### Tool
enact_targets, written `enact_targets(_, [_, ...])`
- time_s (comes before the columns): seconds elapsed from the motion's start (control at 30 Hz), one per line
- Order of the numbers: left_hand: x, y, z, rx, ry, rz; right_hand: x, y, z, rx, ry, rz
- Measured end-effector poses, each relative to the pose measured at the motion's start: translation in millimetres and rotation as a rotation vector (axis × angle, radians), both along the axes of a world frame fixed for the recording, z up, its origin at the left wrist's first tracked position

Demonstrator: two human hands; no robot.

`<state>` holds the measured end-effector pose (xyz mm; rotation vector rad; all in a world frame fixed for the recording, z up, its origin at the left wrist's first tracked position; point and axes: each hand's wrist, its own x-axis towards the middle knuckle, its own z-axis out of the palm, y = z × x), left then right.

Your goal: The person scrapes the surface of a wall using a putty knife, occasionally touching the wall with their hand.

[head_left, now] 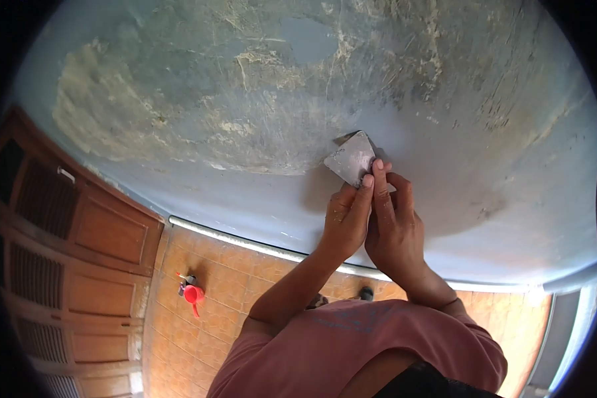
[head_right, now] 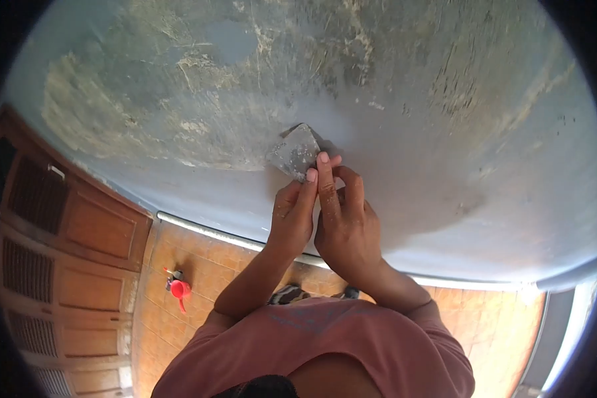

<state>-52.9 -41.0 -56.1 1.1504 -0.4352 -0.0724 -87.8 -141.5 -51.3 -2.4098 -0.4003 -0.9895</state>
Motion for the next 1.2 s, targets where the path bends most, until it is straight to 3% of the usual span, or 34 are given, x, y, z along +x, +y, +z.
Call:
enact_targets(0.13, [9.8, 36.5, -9.8, 0.081, -0.227, -0.092, -7.7, 29.9, -3.6, 0.032, 0.055, -0.133])
enact_targets(0.23, [23.4, 64.2, -10.0, 0.152, -0.254, -0.256, -7.6, 60.3, -10.3, 0.083, 0.062, -0.287])
enact_targets(0.33, [33.4, 67.3, -17.1, -0.025, -0.081, -0.541, 2.9, 89.4, -11.4, 0.166, -0.068, -0.464])
enact_targets(0.43, [43.9, 73.7, 7.0, -0.103, -0.1, -0.762, 14.5, 106.6, 5.1, 0.275, -0.122, -0.572])
enact_targets(0.6, [43.1, 72.3, -0.1, -0.338, 0.167, -1.019, 2.4, 124.7, 4.7, 0.319, 0.02, -0.71])
enact_targets(0.8, [54.3, 68.2, -19.8, -0.224, 0.157, -0.954, 9.2, 124.6, -7.2, 0.385, -0.035, -0.703])
enact_targets(0.93, [61.6, 76.2, -13.6, -0.21, 0.11, -0.925, 22.7, 135.5, -8.8, 0.402, -0.057, -0.753])
enact_targets(1.0, [68.4, 65.5, 4.8, -0.057, 0.077, -0.909, 29.6, 126.6, 3.2, 0.453, -0.012, -0.812])
enact_targets(1.1, [71.0, 67.0, 12.6, 0.047, -0.091, -0.852, 27.1, 124.2, 0.6, 0.481, -0.138, -0.667])
enact_targets(1.2, [54.8, 89.1, -4.1, -0.044, 0.138, -0.778, 24.3, 131.9, -9.1, 0.409, -0.099, -0.674])
